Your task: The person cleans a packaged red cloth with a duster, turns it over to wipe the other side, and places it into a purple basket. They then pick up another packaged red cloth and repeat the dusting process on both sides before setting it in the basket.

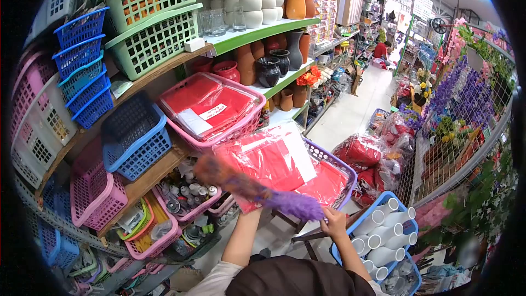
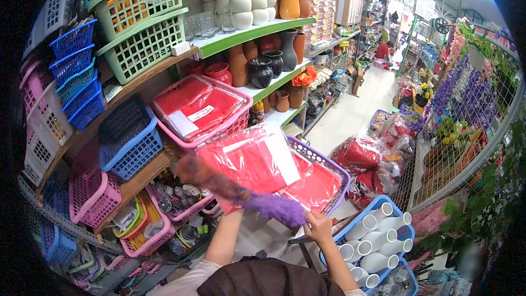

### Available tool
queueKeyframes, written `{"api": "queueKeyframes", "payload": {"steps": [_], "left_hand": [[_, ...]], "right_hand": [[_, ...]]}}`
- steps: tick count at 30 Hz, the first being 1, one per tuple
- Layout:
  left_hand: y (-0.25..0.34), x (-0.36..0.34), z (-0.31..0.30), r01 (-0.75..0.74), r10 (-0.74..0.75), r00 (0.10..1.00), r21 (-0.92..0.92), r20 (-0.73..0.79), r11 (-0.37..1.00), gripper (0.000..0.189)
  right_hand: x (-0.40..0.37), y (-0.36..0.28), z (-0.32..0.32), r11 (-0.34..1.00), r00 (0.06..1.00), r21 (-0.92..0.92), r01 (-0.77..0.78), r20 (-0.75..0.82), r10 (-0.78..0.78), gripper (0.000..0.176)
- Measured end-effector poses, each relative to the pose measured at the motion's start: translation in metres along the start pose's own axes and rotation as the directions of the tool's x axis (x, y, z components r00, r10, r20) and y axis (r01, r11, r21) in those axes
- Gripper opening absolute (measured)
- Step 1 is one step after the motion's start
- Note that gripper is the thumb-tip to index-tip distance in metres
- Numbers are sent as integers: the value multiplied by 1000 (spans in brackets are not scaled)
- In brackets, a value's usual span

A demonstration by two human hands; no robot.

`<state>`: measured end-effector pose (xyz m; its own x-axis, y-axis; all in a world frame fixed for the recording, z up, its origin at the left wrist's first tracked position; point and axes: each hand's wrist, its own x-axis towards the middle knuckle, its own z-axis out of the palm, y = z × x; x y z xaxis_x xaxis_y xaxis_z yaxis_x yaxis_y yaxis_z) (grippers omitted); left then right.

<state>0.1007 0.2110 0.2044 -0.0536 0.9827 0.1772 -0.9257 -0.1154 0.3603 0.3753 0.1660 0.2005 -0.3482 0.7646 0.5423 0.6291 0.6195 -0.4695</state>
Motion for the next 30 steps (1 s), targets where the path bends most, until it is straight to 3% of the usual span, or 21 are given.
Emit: {"api": "queueKeyframes", "payload": {"steps": [1,3,5,8,11,13,15,16,19,20,21,23,25,27,28,30], "left_hand": [[0,4,2,-3,3,1000,1,-1,1000,64],[2,22,13,-7,7,1000,1,-4,1000,64],[2,12,7,-10,10,1000,0,-4,1000,64],[0,6,3,-9,9,1000,0,-3,1000,63],[8,13,5,-7,7,1000,-2,-6,1000,63],[2,-5,-5,-7,7,1000,-2,-7,1000,62],[1,7,4,-7,7,1000,-3,-9,1000,62],[0,12,6,-8,8,1000,-5,-9,1000,62],[0,19,10,-15,15,1000,-7,-6,1000,61],[-2,17,9,-14,14,1000,-8,-7,1000,61],[-1,1,-2,-12,12,1000,-10,-8,1000,61],[0,-5,-6,-10,10,1000,-13,-13,1000,61],[-3,-2,-4,-13,13,1000,-13,-16,1000,61],[1,3,1,-16,16,1000,-15,-17,1000,60],[0,14,6,-18,18,1000,-15,-17,1000,60],[5,6,1,-25,24,1000,-15,-15,1000,60]], "right_hand": [[1,5,3,1000,1000,2,2,0,-2,16],[4,14,11,957,942,50,-286,-169,291,17],[5,17,14,940,918,30,-340,-208,339,17],[3,14,13,962,945,31,-270,-185,271,16],[0,-4,5,990,990,-37,138,24,-138,19],[1,-3,7,994,995,-46,98,34,-97,21],[-1,12,20,978,960,28,-207,-187,209,19],[1,17,22,951,925,52,-305,-223,309,16],[2,18,19,967,938,56,-249,-236,255,14],[-7,21,20,982,973,13,-191,-131,191,13],[-6,17,17,981,973,11,-193,-131,193,13],[-3,5,11,996,996,-7,85,-17,-86,18],[-3,9,16,998,996,5,70,-61,-69,19],[2,12,18,965,952,77,-250,-160,259,14],[1,17,24,939,915,86,-332,-214,343,11],[-3,21,28,942,923,70,-327,-190,335,11]]}}
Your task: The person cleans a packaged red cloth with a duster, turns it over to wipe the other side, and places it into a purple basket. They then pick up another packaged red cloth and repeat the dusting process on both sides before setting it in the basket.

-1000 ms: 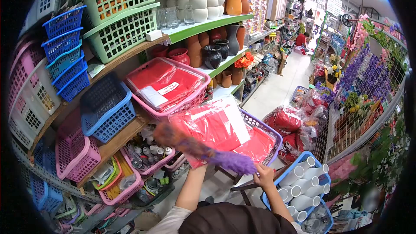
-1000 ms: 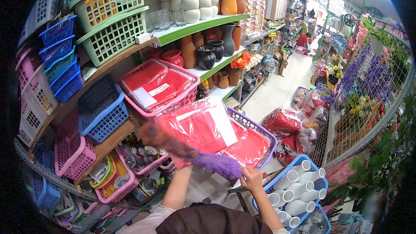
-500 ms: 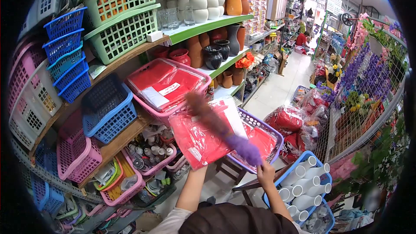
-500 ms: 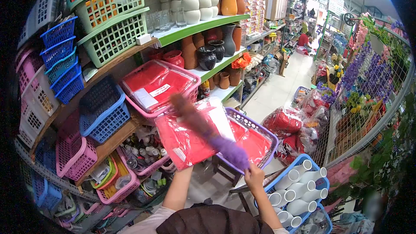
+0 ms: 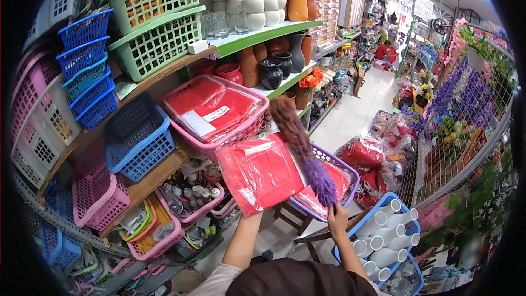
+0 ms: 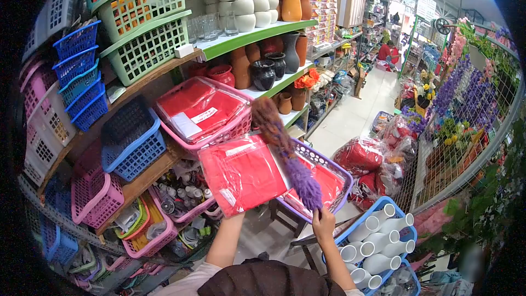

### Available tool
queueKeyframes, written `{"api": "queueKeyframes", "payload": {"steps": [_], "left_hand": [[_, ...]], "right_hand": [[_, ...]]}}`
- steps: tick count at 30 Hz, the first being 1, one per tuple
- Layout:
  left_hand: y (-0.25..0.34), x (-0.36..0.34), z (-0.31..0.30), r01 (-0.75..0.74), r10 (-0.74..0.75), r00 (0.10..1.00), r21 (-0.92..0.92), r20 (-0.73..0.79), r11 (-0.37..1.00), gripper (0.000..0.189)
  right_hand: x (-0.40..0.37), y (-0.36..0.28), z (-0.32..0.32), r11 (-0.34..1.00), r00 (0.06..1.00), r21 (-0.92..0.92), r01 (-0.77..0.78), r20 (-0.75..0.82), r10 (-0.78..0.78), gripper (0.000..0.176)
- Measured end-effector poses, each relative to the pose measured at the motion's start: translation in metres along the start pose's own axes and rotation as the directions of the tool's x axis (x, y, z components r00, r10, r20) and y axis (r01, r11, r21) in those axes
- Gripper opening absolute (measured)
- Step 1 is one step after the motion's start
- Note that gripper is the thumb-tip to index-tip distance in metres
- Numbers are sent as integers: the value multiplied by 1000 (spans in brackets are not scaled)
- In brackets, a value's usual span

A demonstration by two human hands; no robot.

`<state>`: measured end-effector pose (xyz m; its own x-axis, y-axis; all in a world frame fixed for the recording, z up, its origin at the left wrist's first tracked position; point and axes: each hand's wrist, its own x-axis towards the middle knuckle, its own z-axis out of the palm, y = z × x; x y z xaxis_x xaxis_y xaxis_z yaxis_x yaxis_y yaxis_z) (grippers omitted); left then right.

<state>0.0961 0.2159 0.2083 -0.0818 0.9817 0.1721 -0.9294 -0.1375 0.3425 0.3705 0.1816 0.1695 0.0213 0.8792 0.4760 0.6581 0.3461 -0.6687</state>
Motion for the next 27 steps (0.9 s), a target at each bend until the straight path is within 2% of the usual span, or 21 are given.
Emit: {"api": "queueKeyframes", "payload": {"steps": [1,3,5,6,8,9,11,12,13,15,17,21,23,27], "left_hand": [[-2,0,-1,-1,1,1000,0,1,1000,60],[-2,-12,-10,-1,1,1000,-3,-1,1000,59],[-4,-12,-9,-1,1,1000,-3,-4,1000,59],[-3,-15,-11,-1,1,1000,-2,-6,1000,59],[-4,-9,-7,-3,3,1000,-1,-8,1000,59],[-6,-14,-10,-4,4,1000,-1,-9,1000,58],[-3,-10,-8,-6,6,1000,-3,-11,1000,58],[0,-3,-4,-5,5,1000,-3,-11,1000,58],[-3,-6,-6,-2,2,1000,-3,-13,1000,58],[-4,-8,-8,6,-6,1000,-4,-18,1000,57],[-1,-14,-13,17,-17,1000,-6,-22,1000,57],[0,-22,-20,34,-34,999,-12,-33,999,57],[1,-26,-24,45,-46,998,-16,-42,999,56],[-1,-29,-27,74,-76,995,-28,-65,997,56]], "right_hand": [[-1,2,1,1000,1000,-17,5,26,-4,11],[-9,-2,2,977,971,23,214,107,-215,25],[-10,-9,-1,909,888,23,416,205,-412,29],[-10,-9,0,909,888,25,415,204,-411,29],[-8,-7,4,968,955,27,250,161,-251,24],[-6,-2,8,968,954,28,250,161,-251,24],[1,15,22,999,1000,35,-11,14,11,19],[6,22,28,993,994,47,-107,-2,107,16],[11,32,38,993,994,47,-110,-2,110,16],[20,48,55,928,932,88,-362,17,362,21],[24,61,73,932,933,40,-360,-9,361,28],[22,97,109,876,876,-35,-481,27,482,35],[18,113,124,846,849,-173,-504,85,522,36],[9,132,135,840,848,-186,-509,59,527,37]]}}
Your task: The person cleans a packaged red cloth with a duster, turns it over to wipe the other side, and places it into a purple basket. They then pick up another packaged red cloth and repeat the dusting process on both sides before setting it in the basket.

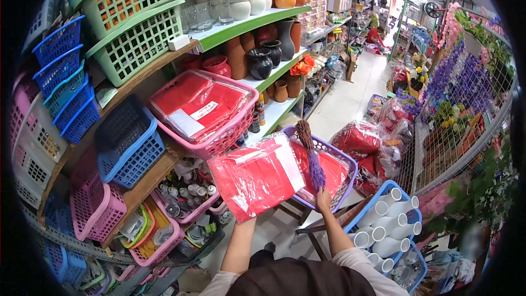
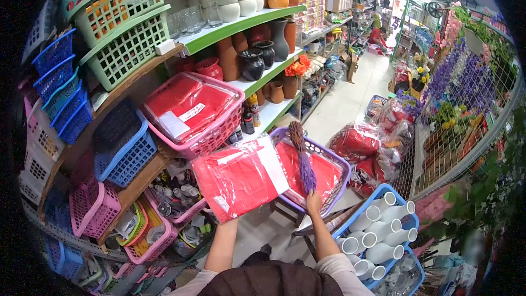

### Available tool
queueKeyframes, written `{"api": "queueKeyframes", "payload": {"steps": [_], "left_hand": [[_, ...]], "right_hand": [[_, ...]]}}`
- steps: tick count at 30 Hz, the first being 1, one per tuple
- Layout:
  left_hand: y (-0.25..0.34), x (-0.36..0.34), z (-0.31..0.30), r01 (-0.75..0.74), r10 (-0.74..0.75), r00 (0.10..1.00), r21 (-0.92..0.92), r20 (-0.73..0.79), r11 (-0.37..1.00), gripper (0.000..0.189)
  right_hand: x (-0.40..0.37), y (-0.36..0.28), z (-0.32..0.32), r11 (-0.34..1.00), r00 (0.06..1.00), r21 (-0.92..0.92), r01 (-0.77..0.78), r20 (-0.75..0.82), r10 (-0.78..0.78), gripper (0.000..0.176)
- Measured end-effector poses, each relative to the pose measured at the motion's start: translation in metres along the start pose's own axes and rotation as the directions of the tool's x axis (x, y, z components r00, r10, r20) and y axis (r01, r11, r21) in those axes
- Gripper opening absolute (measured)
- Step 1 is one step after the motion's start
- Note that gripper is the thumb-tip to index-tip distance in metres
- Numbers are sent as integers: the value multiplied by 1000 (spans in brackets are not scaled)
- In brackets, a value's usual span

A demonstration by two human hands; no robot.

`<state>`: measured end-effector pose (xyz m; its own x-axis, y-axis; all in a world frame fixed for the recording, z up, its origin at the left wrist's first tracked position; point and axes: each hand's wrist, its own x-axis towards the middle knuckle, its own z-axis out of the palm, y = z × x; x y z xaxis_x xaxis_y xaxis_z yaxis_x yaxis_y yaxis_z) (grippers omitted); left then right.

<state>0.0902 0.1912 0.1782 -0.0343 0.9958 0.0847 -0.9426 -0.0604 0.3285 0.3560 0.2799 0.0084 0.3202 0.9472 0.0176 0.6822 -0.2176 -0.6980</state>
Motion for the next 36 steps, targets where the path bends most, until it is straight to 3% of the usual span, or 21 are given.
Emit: {"api": "queueKeyframes", "payload": {"steps": [6,8,10,11,12,13,14,15,16,18,20,23,24,26,27,28,30,32,34,35,36], "left_hand": [[-7,1,-2,43,-43,999,-18,0,999,55],[-10,5,1,42,-42,999,-21,11,999,54],[-12,8,3,47,-46,999,-24,22,999,54],[-14,12,6,50,-50,998,-26,28,998,54],[-17,12,6,55,-54,998,-28,32,998,54],[-21,10,5,60,-58,998,-30,35,998,54],[-24,11,6,64,-63,997,-32,39,997,53],[-28,12,7,69,-67,997,-34,44,997,53],[-31,10,6,72,-70,996,-35,52,997,53],[-35,9,6,71,-68,995,-37,69,997,53],[-36,5,3,58,-55,995,-36,81,998,53],[-23,10,5,24,-21,995,-35,94,999,52],[-12,10,40,83,-85,992,20,91,996,60],[11,15,69,21,-31,980,54,198,998,67],[27,11,99,76,-80,995,78,55,994,75],[39,12,91,228,-211,957,-72,198,971,80],[61,10,95,243,-229,933,-17,278,970,85],[78,8,87,196,-201,934,46,294,979,78],[93,8,71,50,-133,975,408,179,911,60],[101,0,83,5,-63,987,369,146,929,48],[109,-3,82,-8,-48,989,371,141,929,48]], "right_hand": [[4,7,-2,998,991,8,-69,114,67,38],[-2,2,-3,957,1000,-291,-15,-16,11,37],[-6,-29,-23,943,998,-328,-56,-44,44,39],[-3,-36,-27,991,997,119,61,-50,-55,39],[-2,-50,-36,825,985,537,174,-99,-143,39],[-2,-61,-48,826,985,536,175,-105,-140,39],[-9,-87,-77,549,971,828,-114,209,-113,37],[-16,-104,-96,187,851,875,-447,480,-212,36],[-19,-109,-101,186,855,879,-439,472,-213,36],[-24,-126,-114,383,893,894,-233,353,-279,31],[-35,-142,-125,378,904,915,-142,276,-326,28],[-41,-159,-130,232,967,967,-102,151,-205,25],[-35,-156,-126,190,967,977,-94,135,-215,27],[-34,-170,-127,130,982,990,-49,71,-174,26],[-33,-175,-127,92,987,994,-52,65,-148,26],[-32,-181,-126,85,990,996,-28,39,-136,25],[-27,-192,-121,56,989,998,-43,50,-139,25],[-26,-204,-113,73,986,997,-39,50,-161,24],[-25,-216,-100,52,976,998,-33,43,-211,23],[-28,-225,-96,47,967,998,-45,55,-248,23],[-32,-234,-92,47,963,997,-56,66,-260,23]]}}
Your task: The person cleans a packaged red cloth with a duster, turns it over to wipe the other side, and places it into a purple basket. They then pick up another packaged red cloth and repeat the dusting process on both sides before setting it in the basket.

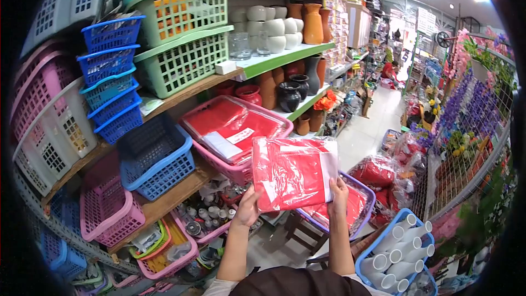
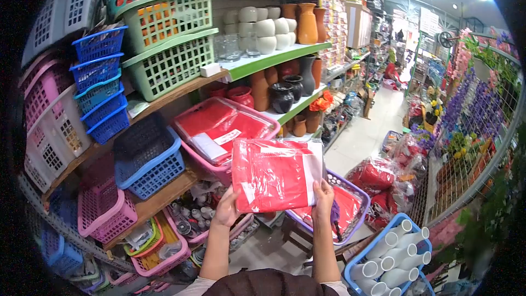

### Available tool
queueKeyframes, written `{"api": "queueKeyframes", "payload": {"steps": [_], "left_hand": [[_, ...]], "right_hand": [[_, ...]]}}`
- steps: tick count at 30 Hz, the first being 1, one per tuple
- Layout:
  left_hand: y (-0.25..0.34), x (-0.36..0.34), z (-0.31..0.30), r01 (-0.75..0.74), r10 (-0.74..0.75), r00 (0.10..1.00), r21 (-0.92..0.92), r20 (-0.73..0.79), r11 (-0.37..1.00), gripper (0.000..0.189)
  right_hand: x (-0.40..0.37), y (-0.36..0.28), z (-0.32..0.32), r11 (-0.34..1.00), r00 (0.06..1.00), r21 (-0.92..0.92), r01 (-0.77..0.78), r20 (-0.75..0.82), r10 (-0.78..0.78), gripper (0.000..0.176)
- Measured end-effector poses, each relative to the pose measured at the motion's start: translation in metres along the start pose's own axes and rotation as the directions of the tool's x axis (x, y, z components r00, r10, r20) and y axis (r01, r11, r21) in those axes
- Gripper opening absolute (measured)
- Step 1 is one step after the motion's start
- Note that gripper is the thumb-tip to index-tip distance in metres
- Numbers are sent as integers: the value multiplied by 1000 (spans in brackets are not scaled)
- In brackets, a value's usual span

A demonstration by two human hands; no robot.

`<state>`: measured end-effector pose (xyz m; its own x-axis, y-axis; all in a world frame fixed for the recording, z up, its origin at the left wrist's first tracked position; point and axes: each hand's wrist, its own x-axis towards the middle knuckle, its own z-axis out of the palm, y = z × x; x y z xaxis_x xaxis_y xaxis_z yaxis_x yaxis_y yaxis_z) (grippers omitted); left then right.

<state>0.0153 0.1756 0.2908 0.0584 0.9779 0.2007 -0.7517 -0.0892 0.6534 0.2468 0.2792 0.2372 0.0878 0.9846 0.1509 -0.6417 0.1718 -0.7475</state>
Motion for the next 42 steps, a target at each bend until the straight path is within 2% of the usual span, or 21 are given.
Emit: {"api": "queueKeyframes", "payload": {"steps": [2,4,6,7,12,16,19,22,24,25,26,27,28,30,32,33,34,36,38,40,42], "left_hand": [[10,-8,-8,-71,97,990,247,-98,967,46],[21,-14,-13,-94,137,977,247,-166,965,46],[30,-18,-23,-208,278,937,300,-212,931,43],[35,-20,-26,-216,290,929,300,-229,929,43],[54,-23,-43,-262,390,879,405,-276,876,44],[64,-20,-45,-223,417,860,518,-295,826,51],[70,0,-51,-310,628,770,795,-112,522,59],[84,21,-36,-158,682,705,894,-195,419,68],[97,34,-33,-75,708,683,946,-182,316,70],[102,42,-36,87,729,678,995,-96,49,65],[106,49,-40,245,727,687,944,-10,-219,61],[108,56,-46,229,721,692,953,-15,-199,47],[109,63,-55,235,726,687,951,-17,-201,47],[110,73,-69,367,723,690,874,-26,-319,41],[108,75,-73,400,725,685,868,-70,-295,41],[106,73,-67,457,749,663,800,-14,-390,41],[104,71,-59,510,764,644,718,46,-473,41],[103,66,-45,480,774,623,726,113,-492,35],[101,59,-43,216,566,809,817,158,-536,29],[94,54,-35,149,518,835,829,187,-539,23],[92,51,-33,81,441,868,813,226,-576,22]], "right_hand": [[-4,6,19,998,996,-5,-62,60,62,24],[-7,14,32,993,988,-23,-112,103,113,30],[-11,13,52,983,961,-17,-185,204,185,39],[-9,13,57,974,940,2,-224,265,216,50],[9,13,87,949,861,-122,-290,401,314,57],[34,21,116,979,919,-166,-118,355,171,50],[66,27,133,956,921,-293,4,374,111,44],[106,41,155,882,897,-383,274,433,-91,44],[133,55,166,852,878,-404,332,463,-123,39],[150,67,168,811,859,-447,378,496,-127,37],[164,76,171,764,839,-487,424,529,-128,34],[176,85,175,704,818,-527,476,560,-134,30],[181,94,181,722,815,-506,472,564,-137,27],[191,97,188,603,748,-582,545,663,-37,31],[191,92,191,554,685,-555,620,727,-38,33],[187,85,192,498,623,-528,688,782,-32,35],[184,77,192,501,623,-527,686,782,-31,35],[178,57,194,153,442,-424,893,889,-121,38],[175,41,191,170,427,-403,899,892,-148,30],[181,36,179,264,315,-365,893,925,215,19],[181,37,174,288,265,-323,902,938,222,14]]}}
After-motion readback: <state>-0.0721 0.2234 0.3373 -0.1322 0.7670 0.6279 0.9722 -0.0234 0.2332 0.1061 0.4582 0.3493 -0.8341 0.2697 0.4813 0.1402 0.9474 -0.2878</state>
